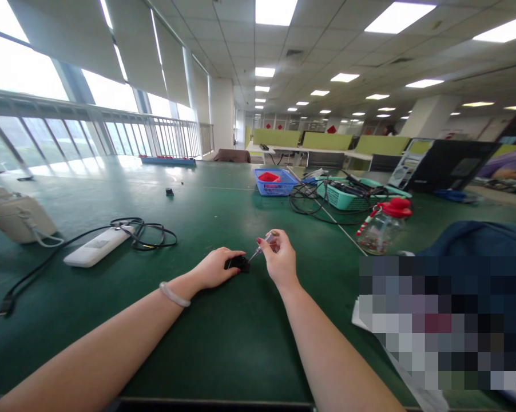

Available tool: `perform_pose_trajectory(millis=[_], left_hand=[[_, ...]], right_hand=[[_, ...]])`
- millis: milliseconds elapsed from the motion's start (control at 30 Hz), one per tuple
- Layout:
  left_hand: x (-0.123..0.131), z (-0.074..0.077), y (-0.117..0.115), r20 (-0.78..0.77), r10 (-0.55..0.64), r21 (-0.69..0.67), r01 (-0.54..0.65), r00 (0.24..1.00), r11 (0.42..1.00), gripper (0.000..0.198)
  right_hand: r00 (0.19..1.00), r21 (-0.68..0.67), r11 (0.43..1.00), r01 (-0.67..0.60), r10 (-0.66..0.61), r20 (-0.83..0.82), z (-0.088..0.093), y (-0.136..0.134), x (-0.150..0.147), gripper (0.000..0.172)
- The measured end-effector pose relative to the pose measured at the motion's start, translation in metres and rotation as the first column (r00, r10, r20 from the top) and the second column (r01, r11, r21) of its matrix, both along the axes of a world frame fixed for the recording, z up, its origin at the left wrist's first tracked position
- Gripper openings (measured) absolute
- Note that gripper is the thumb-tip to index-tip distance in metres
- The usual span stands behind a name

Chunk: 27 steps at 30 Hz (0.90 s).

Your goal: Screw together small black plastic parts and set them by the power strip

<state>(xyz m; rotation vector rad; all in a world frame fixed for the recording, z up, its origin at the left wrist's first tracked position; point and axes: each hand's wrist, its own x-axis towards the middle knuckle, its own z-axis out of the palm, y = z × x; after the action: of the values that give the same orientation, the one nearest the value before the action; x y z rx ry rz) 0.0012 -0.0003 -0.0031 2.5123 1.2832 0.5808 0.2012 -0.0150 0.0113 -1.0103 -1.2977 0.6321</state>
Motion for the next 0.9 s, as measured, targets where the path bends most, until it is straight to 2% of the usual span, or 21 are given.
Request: perform_pose_trajectory(millis=[100,200,367,533,633,733,833,900], left_hand=[[0.000,-0.001,0.001,0.001,0.003,-0.001,-0.003,1.000,1.000,0.051],[0.001,0.000,0.001,0.010,0.017,-0.004,-0.017,1.000,1.000,0.051],[0.000,0.001,0.000,0.026,0.008,0.016,-0.008,1.000,1.000,0.046],[0.001,0.000,-0.001,0.038,-0.013,0.038,0.011,0.999,0.999,0.040],[0.001,0.000,-0.001,0.047,-0.008,0.023,0.007,0.999,1.000,0.042],[0.001,0.000,-0.001,0.048,0.016,-0.003,-0.016,0.999,1.000,0.047],[0.001,0.002,-0.001,0.039,0.007,-0.014,-0.007,0.999,1.000,0.046],[0.001,0.004,-0.001,0.038,-0.009,-0.007,0.009,0.999,1.000,0.043]], right_hand=[[0.998,-0.003,1.000,0.022,-0.022,0.066,0.002,-0.003,-0.002,0.035],[0.976,0.051,0.997,0.054,-0.064,0.210,0.005,-0.009,-0.006,0.030],[0.873,0.160,0.987,0.030,-0.104,0.477,0.016,-0.025,-0.018,0.017],[0.779,0.181,0.982,-0.043,-0.081,0.622,0.023,-0.034,-0.023,0.008],[0.795,0.191,0.982,-0.004,-0.112,0.596,0.023,-0.033,-0.017,0.007],[0.882,0.179,0.983,0.035,-0.115,0.457,0.021,-0.031,-0.011,0.016],[0.933,0.188,0.982,-0.010,-0.058,0.354,0.019,-0.031,-0.011,0.018],[0.921,0.204,0.976,-0.080,-0.006,0.389,0.019,-0.034,-0.015,0.018]])
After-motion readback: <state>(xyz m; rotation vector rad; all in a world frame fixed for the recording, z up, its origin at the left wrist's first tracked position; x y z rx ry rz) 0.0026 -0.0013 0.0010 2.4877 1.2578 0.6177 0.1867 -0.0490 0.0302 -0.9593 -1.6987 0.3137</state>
